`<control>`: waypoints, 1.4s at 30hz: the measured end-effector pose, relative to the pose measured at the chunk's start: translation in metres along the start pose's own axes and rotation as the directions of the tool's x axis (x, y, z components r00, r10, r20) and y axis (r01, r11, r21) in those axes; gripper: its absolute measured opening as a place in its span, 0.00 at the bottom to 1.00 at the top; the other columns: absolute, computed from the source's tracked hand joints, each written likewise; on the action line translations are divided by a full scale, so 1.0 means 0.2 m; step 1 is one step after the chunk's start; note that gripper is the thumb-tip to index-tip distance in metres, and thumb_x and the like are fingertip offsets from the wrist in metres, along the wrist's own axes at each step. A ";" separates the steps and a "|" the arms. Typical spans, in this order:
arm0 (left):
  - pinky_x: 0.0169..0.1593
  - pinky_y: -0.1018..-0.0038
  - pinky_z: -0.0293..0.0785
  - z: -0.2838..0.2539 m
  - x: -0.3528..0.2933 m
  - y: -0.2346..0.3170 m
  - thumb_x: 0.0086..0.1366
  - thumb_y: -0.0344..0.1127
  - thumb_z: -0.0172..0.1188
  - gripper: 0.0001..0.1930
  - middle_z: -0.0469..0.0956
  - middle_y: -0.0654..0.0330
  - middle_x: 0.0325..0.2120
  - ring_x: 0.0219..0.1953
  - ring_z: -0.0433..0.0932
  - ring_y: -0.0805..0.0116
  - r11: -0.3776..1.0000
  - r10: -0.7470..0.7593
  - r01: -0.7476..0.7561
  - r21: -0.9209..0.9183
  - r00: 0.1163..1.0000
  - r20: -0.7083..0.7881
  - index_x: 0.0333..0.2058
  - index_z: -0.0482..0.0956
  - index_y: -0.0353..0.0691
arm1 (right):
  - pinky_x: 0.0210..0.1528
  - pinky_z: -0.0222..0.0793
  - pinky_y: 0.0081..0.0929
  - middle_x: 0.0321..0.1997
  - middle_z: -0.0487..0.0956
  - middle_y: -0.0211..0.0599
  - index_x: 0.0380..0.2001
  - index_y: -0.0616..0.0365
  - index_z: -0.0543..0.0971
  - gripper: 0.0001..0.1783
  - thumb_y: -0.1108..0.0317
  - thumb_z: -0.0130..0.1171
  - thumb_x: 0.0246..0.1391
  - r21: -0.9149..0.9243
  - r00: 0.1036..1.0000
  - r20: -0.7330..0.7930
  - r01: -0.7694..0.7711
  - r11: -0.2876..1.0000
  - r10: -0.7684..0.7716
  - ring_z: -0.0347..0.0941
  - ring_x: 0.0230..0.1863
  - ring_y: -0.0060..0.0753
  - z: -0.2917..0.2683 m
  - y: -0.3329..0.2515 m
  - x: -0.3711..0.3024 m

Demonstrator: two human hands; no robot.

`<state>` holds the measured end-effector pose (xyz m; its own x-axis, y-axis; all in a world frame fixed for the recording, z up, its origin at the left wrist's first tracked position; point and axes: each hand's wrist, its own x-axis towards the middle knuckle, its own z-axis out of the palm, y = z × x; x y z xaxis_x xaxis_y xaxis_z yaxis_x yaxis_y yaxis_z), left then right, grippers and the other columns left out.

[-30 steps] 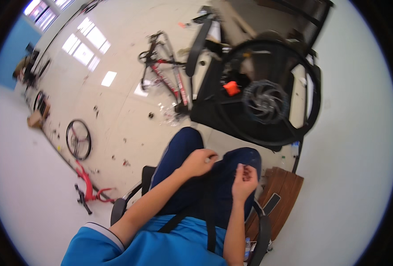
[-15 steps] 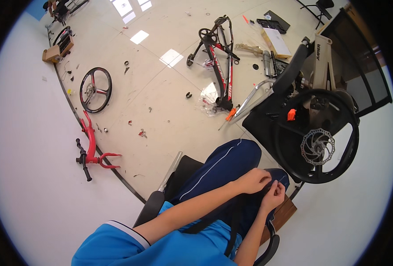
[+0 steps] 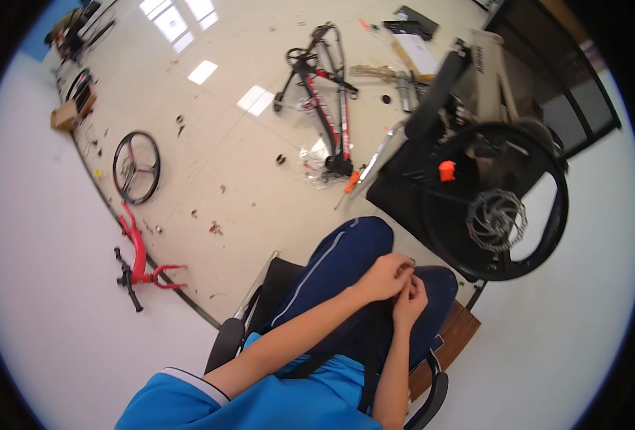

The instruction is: The person assembles a bicycle disc brake rotor onto a hub by inserting and tightening multiple small bolts. The person then picks up a bicycle handlebar grip and attaches a brake lever to it.

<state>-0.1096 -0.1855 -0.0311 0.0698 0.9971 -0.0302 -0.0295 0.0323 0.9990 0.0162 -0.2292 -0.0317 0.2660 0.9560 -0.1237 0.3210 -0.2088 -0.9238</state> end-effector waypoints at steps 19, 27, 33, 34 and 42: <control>0.36 0.63 0.76 -0.02 0.04 0.00 0.61 0.28 0.58 0.07 0.80 0.45 0.28 0.31 0.81 0.48 0.786 -0.037 -0.172 0.593 0.946 0.323 0.35 0.80 0.31 | 0.37 0.77 0.36 0.33 0.82 0.49 0.48 0.58 0.78 0.15 0.73 0.56 0.57 0.152 0.999 -0.022 0.049 0.987 -0.046 0.82 0.34 0.49 -0.04 -0.09 -0.07; 0.36 0.71 0.77 -0.02 0.08 -0.12 0.62 0.25 0.56 0.07 0.83 0.51 0.26 0.30 0.82 0.67 0.746 -0.135 -0.135 0.652 0.928 0.346 0.36 0.81 0.29 | 0.38 0.76 0.29 0.33 0.83 0.46 0.45 0.64 0.78 0.13 0.76 0.54 0.56 0.502 0.992 -0.091 -0.027 0.865 0.083 0.82 0.33 0.38 -0.03 -0.03 0.00; 0.30 0.82 0.69 -0.02 0.21 -0.29 0.72 0.43 0.58 0.18 0.79 0.61 0.29 0.27 0.75 0.77 0.836 -0.441 0.347 0.424 0.886 0.146 0.43 0.80 0.29 | 0.40 0.76 0.36 0.31 0.82 0.51 0.35 0.64 0.78 0.09 0.70 0.59 0.53 0.712 0.985 -0.032 -0.096 0.695 0.169 0.82 0.35 0.48 -0.06 -0.07 -0.01; 0.32 0.81 0.70 -0.05 0.23 -0.35 0.72 0.45 0.57 0.19 0.80 0.61 0.30 0.28 0.75 0.76 0.851 -0.430 0.346 0.395 0.891 0.147 0.42 0.81 0.30 | 0.41 0.75 0.40 0.30 0.82 0.51 0.35 0.64 0.78 0.09 0.68 0.61 0.54 0.693 0.985 -0.095 -0.037 0.720 0.143 0.82 0.36 0.51 -0.06 -0.08 0.00; 0.41 0.76 0.74 0.43 0.09 0.11 0.77 0.48 0.47 0.22 0.83 0.57 0.39 0.40 0.80 0.70 0.860 -0.276 0.138 0.492 0.936 0.219 0.46 0.81 0.34 | 0.32 0.66 0.37 0.25 0.76 0.48 0.32 0.61 0.76 0.08 0.66 0.58 0.56 0.845 0.976 -0.187 0.104 0.525 0.108 0.72 0.24 0.42 -0.52 -0.65 0.06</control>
<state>-0.0228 -0.1719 -0.0068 0.2917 0.9093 -0.2969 0.4746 0.1319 0.8703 0.0723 -0.2128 0.1253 0.4646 0.8723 -0.1528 -0.5719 0.1638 -0.8038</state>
